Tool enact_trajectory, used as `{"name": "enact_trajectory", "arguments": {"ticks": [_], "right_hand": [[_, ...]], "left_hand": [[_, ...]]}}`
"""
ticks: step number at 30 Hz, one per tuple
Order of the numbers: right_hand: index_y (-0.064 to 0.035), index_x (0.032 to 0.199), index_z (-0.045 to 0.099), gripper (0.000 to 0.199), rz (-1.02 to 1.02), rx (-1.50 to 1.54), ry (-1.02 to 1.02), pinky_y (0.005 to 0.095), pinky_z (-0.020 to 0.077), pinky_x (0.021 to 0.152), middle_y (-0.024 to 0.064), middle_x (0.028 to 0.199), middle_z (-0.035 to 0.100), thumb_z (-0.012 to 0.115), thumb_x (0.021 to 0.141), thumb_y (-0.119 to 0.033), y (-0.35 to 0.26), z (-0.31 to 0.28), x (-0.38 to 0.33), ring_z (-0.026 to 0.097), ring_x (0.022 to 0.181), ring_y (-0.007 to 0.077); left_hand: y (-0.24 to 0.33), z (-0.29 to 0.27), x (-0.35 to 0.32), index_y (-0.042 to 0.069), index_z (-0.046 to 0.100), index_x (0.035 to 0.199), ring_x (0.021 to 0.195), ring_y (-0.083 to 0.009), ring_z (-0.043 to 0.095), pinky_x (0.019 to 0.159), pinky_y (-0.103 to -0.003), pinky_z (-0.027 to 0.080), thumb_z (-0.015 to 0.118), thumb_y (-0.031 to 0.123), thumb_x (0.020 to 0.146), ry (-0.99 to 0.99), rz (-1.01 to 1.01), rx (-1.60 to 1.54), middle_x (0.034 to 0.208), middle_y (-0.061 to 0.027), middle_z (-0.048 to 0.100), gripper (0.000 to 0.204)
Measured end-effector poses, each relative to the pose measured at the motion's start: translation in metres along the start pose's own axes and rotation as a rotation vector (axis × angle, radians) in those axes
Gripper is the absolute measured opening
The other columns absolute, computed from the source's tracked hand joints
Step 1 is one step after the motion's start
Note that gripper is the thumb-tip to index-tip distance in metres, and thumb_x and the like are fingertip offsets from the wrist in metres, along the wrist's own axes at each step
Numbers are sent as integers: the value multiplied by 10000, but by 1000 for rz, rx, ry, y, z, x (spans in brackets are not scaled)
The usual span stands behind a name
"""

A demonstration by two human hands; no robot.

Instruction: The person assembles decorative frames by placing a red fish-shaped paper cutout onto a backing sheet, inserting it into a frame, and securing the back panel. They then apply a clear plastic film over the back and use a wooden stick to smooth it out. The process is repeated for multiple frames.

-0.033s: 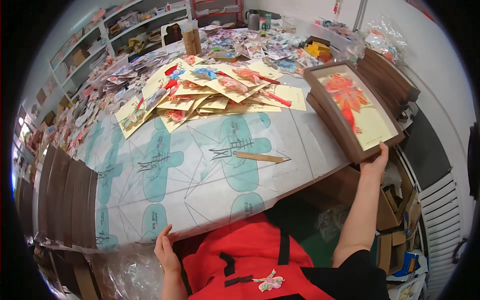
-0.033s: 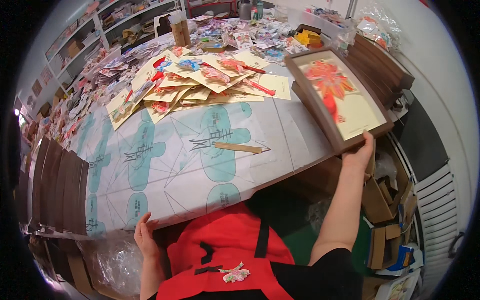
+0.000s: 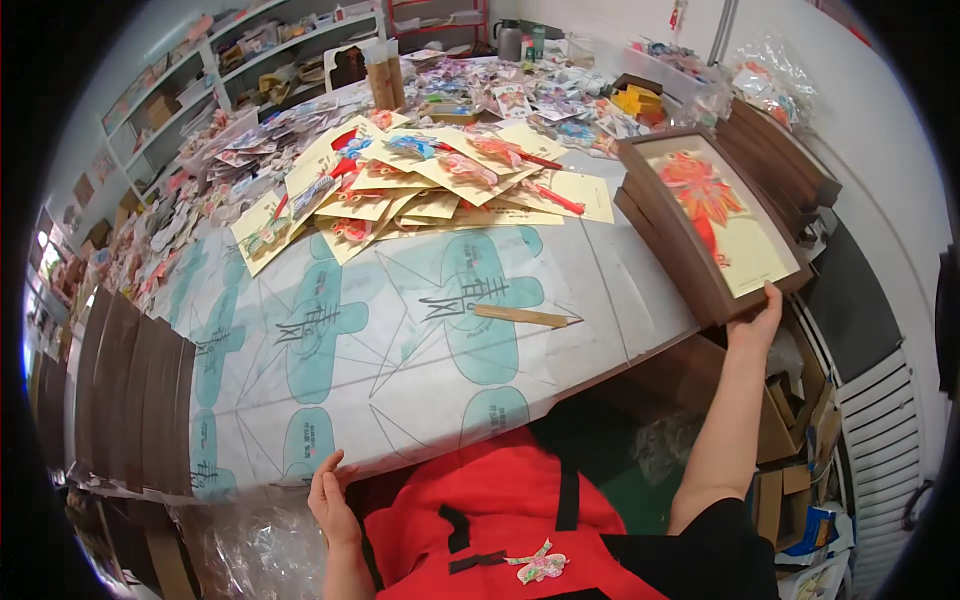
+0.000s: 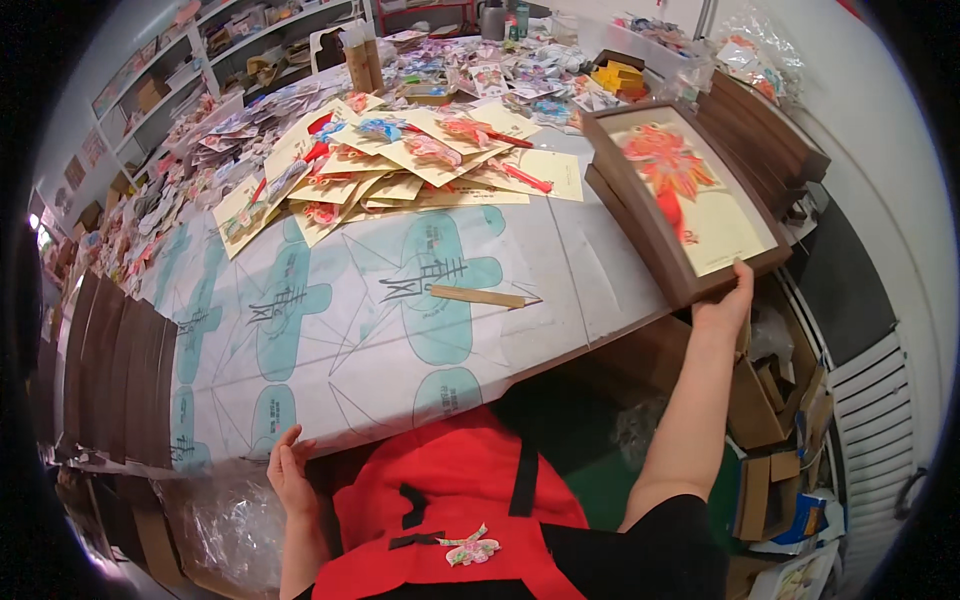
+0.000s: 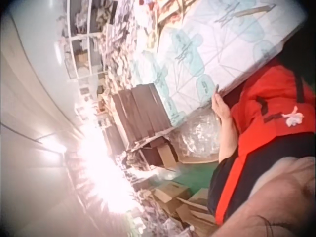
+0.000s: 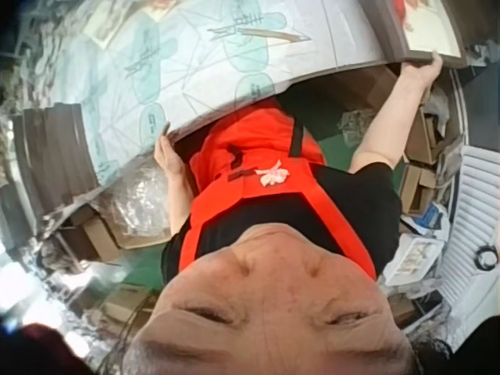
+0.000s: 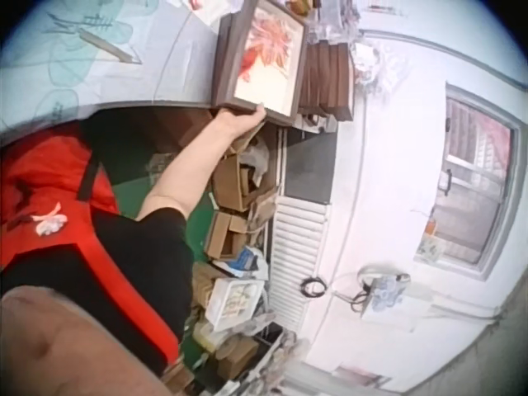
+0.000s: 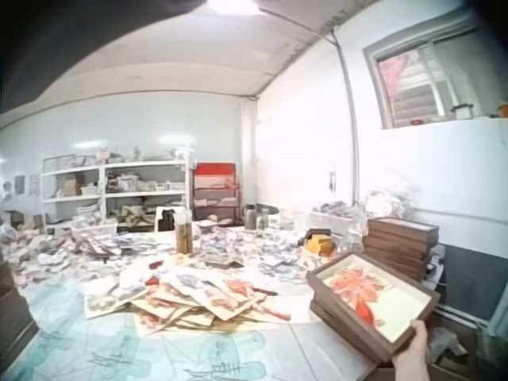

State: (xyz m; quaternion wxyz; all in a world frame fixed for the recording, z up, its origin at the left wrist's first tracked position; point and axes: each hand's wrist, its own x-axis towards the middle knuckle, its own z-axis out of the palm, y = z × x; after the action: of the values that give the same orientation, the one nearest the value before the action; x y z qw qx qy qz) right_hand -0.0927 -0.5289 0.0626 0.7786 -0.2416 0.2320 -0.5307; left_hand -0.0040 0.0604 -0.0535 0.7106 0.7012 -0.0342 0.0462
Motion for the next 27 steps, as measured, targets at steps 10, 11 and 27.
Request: {"name": "enact_trajectory", "arguments": {"ticks": [10, 11, 27], "right_hand": [[-95, 1188, 552, 494, 55, -109, -55, 470, 443, 902, 82, 1197, 568, 644, 736, -274, -8, -38, 107, 535, 1085, 298], [-84, 1214, 525, 511, 74, -151, 13, 467, 438, 916, 89, 1208, 555, 635, 753, -277, -3, -37, 110, 527, 1100, 284], [-47, 1130, 563, 764, -17, -1166, 200, 286, 418, 610, 118, 906, 605, 527, 766, -718, -44, -120, 211, 545, 732, 186]], "left_hand": [[5, 13, 3, -64, 542, 1162, 910, -178, 622, 832, -304, 496, 367, 212, 1004, -65, -68, 43, 1114, -132, 608, 362], [4, 13, 3, -49, 526, 1175, 884, -197, 631, 826, -317, 497, 368, 234, 1002, -31, -113, -17, 1145, -154, 585, 367], [45, -34, 27, 34, 339, 1383, 1166, -314, 484, 955, -439, 414, 380, 495, 941, -19, -275, -927, 1411, -137, 385, 640]]}}
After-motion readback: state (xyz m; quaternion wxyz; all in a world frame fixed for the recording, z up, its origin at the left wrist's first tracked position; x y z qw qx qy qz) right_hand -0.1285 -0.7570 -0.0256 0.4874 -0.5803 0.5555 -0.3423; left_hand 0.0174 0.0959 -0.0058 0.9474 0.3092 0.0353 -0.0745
